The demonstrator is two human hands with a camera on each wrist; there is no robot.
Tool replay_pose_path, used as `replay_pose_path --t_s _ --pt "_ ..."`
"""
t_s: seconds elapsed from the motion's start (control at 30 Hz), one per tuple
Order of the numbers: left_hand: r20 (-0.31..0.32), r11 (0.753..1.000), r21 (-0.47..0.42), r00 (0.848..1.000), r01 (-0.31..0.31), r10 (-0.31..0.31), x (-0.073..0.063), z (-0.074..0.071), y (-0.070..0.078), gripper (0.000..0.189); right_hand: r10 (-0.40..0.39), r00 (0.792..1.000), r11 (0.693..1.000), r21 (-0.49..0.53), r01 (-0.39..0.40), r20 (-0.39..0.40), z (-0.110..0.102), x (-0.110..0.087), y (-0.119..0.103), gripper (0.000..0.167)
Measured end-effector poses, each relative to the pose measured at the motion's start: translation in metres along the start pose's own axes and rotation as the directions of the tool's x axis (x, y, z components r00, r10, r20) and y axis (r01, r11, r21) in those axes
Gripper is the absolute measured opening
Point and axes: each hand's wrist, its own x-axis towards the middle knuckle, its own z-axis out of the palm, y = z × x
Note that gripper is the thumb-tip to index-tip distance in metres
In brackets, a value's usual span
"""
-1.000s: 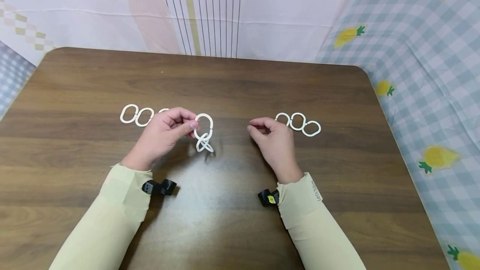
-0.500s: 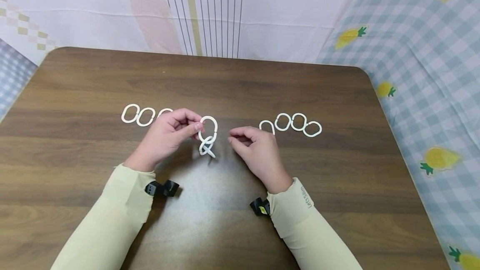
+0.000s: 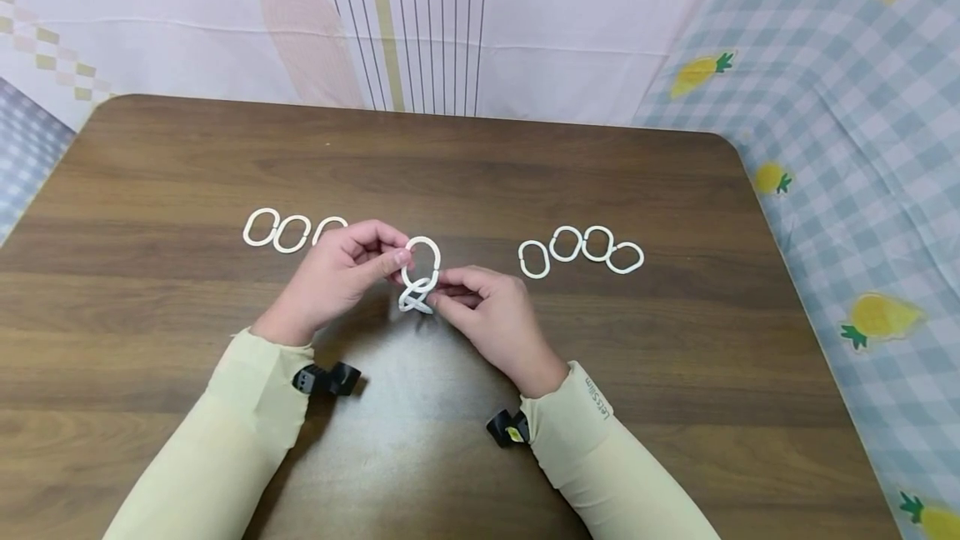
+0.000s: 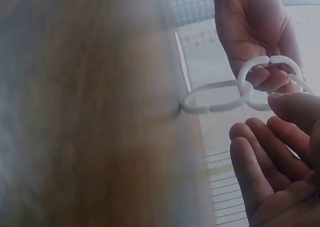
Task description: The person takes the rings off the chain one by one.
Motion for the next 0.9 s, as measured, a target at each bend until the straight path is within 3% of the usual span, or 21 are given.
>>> replay_pose_path --t_s 0.17,0.37,0.7,0.9 --pt "0.012 1.0 -0.013 1.0 0.008 -0.007 -0.0006 0.0028 -0.0002 0.014 0.001 1.0 1.0 0.013 -0.001 -0.002 0.0031 -0.0005 0.0019 0.015" --pt "0.011 1.0 0.011 1.0 0.007 -0.007 0.0002 0.0029 -0.002 0.015 -0.022 0.999 0.998 -0.059 0.02 -0.032 0.0028 -0.0007 0.0029 0.007" --pt "0.015 0.998 0.025 0.998 0.065 -0.065 0.0011 -0.0003 -0.0061 0.013 -0.058 0.997 0.994 -0.097 0.053 -0.052 0.0016 0.0 0.0063 0.009" --pt "0.007 0.997 0.042 0.998 0.064 -0.064 0.0018 -0.0004 -0.0088 0.016 -0.032 0.998 0.995 -0.092 0.027 -0.052 0.001 -0.0007 0.0073 0.011"
